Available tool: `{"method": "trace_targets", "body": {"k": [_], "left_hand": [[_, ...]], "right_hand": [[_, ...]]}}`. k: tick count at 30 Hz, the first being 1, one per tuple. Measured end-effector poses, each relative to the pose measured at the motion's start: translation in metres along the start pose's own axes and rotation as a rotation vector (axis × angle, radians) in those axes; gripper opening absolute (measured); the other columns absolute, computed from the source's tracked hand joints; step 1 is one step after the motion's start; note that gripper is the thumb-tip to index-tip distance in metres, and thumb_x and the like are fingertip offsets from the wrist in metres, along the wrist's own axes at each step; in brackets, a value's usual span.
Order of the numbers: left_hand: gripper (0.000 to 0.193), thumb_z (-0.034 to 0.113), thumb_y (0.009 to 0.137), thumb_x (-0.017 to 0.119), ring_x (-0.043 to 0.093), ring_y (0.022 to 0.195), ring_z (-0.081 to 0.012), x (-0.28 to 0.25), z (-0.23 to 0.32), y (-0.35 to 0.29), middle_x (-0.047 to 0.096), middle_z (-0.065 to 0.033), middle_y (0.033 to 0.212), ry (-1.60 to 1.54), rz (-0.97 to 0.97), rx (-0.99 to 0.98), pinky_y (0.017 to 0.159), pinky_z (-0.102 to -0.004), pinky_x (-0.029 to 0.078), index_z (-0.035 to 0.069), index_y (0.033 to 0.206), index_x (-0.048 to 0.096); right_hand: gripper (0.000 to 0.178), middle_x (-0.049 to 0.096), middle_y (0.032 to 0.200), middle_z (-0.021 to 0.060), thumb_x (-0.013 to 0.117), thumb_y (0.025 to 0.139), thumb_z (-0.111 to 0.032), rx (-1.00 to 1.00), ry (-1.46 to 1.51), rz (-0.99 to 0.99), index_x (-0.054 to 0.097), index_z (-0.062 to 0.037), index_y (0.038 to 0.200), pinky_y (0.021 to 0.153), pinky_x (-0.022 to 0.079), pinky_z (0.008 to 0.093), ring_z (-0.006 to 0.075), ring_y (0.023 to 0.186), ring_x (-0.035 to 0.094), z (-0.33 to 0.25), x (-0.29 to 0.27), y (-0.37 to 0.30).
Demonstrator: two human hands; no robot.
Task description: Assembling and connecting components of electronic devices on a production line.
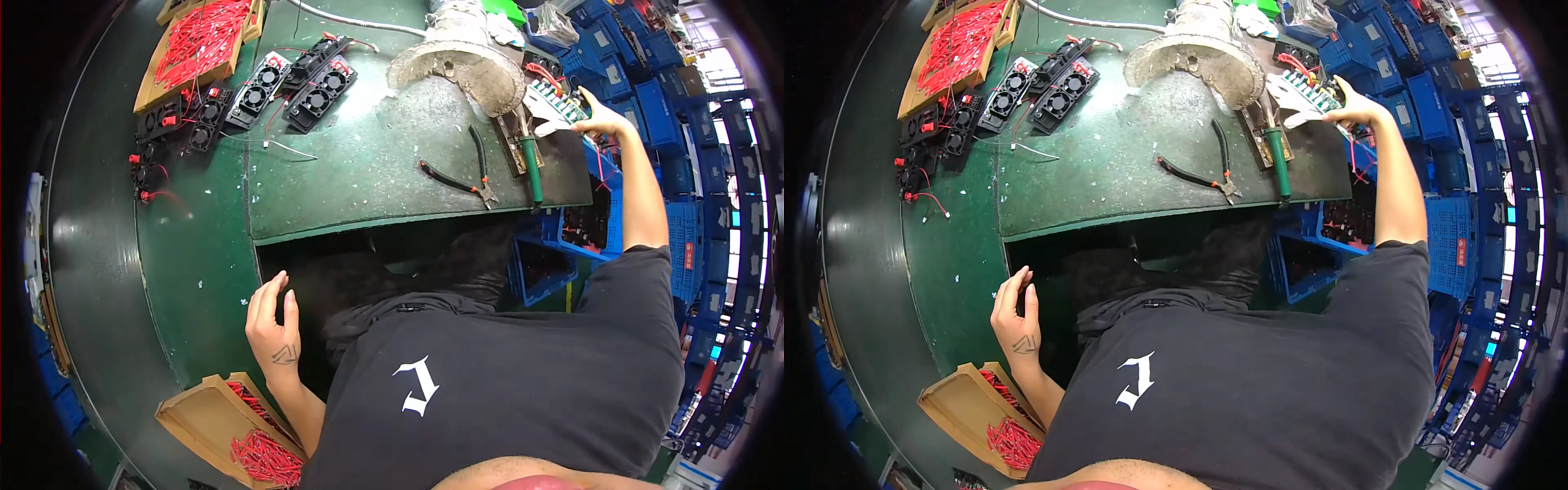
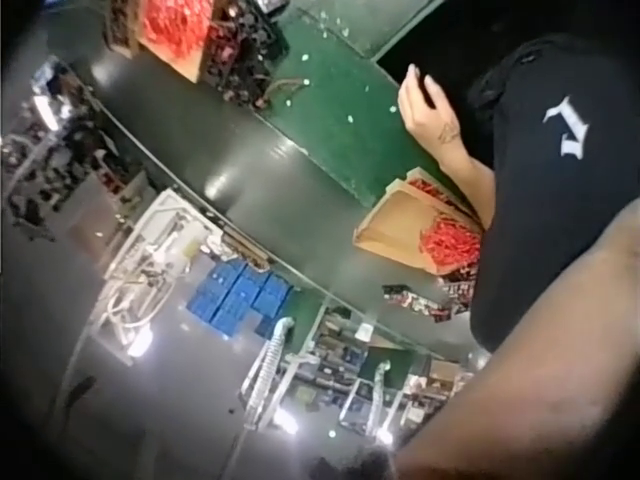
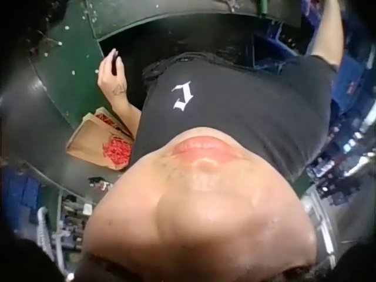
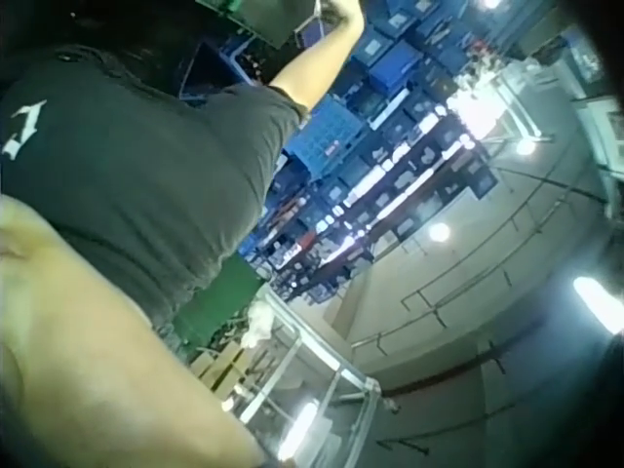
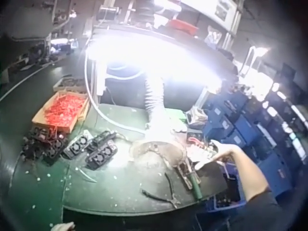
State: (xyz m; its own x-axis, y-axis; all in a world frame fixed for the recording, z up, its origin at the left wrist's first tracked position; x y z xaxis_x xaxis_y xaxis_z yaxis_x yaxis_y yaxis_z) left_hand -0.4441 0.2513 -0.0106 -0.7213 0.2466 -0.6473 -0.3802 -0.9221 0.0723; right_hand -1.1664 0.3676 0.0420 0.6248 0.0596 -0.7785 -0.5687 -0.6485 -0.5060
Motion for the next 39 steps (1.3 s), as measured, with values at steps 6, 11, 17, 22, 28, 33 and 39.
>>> {"method": "trace_targets", "body": {"k": [6,11,17,22,28,33,39], "left_hand": [[0.026,0.003,0.093,0.066,0.07,0.103,-0.0294,-0.003,-0.01,-0.004,0.073,-0.0147,0.112,-0.02,0.023,-0.021,0.093,-0.0375,0.055,0.001,0.119,0.071],[0.02,0.004,0.094,0.067,0.07,0.095,-0.0267,-0.005,-0.002,-0.002,0.073,-0.0124,0.102,-0.06,0.056,-0.012,0.087,-0.0353,0.054,0.0,0.113,0.071],[0.009,0.002,0.092,0.069,0.059,0.073,-0.0189,0.0,-0.017,-0.014,0.064,-0.0089,0.084,-0.151,-0.054,-0.136,0.07,-0.0311,0.049,0.0,0.1,0.068],[0.052,-0.006,0.077,0.065,0.066,0.1,-0.0235,0.053,0.082,0.029,0.067,-0.0121,0.112,-0.358,-0.132,0.181,0.081,-0.0318,0.052,0.005,0.128,0.065],[0.046,0.009,0.084,0.067,0.066,0.1,-0.0331,0.196,0.302,0.067,0.058,-0.0181,0.113,-0.502,-0.179,0.977,0.079,-0.0404,0.058,-0.001,0.128,0.057],[0.029,0.014,0.08,0.066,0.062,0.103,-0.0307,0.311,0.374,0.127,0.059,-0.0128,0.113,-0.066,0.18,1.165,0.086,-0.0431,0.051,0.005,0.108,0.065],[0.008,0.02,0.078,0.065,0.057,0.104,-0.0237,0.35,0.395,0.126,0.063,-0.0016,0.1,-0.003,0.287,1.288,0.089,-0.0398,0.044,0.015,0.08,0.071]], "right_hand": [[0.11,0.061,0.084,-0.0001,0.082,0.084,-0.012,0.128,0.266,-0.187,0.01,-0.0183,0.167,0.047,0.038,0.0231,0.006,0.053,0.046,-0.013,-0.017,-0.016],[0.08,0.064,0.089,-0.002,0.073,0.095,-0.021,0.066,0.64,-0.257,0.029,-0.018,0.162,0.045,0.036,0.0189,0.0012,0.053,0.045,0.022,-0.013,-0.004],[0.063,0.073,0.116,0.0138,0.063,0.101,-0.038,0.057,0.998,-0.139,0.047,-0.0037,0.15,0.078,0.063,0.0356,0.0204,0.092,0.074,0.043,0.021,-0.016],[0.073,0.057,0.142,0.0268,0.057,0.1,-0.049,-0.14,1.131,-0.317,0.042,-0.0003,0.153,0.099,0.054,0.062,0.0481,0.121,0.063,0.06,0.017,-0.044],[0.06,0.065,0.131,0.0205,0.056,0.103,-0.04,-0.213,1.129,-0.318,0.047,-0.0019,0.149,0.087,0.062,0.0515,0.0365,0.11,0.071,0.057,0.029,-0.053],[0.07,0.064,0.134,0.0171,0.066,0.096,-0.036,-0.269,1.099,-0.159,0.037,-0.0122,0.155,0.081,0.064,0.0498,0.0341,0.103,0.073,0.047,0.043,-0.076],[0.072,0.063,0.133,0.0224,0.062,0.099,-0.04,-0.428,1.184,-0.068,0.033,-0.0052,0.156,0.089,0.062,0.0526,0.0422,0.11,0.07,0.082,0.048,-0.108]]}}
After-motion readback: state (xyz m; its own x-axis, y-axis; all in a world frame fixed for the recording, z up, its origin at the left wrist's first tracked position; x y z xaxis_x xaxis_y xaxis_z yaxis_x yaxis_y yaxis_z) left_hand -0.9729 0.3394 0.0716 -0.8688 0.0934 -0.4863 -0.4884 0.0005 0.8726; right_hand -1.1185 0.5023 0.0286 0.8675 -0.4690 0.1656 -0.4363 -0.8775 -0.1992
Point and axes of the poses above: each hand's wrist, its own y-axis towards the middle knuckle, its own x-axis out of the palm, z = x × y, the point moved 6 cm from there along y, towards the middle knuckle
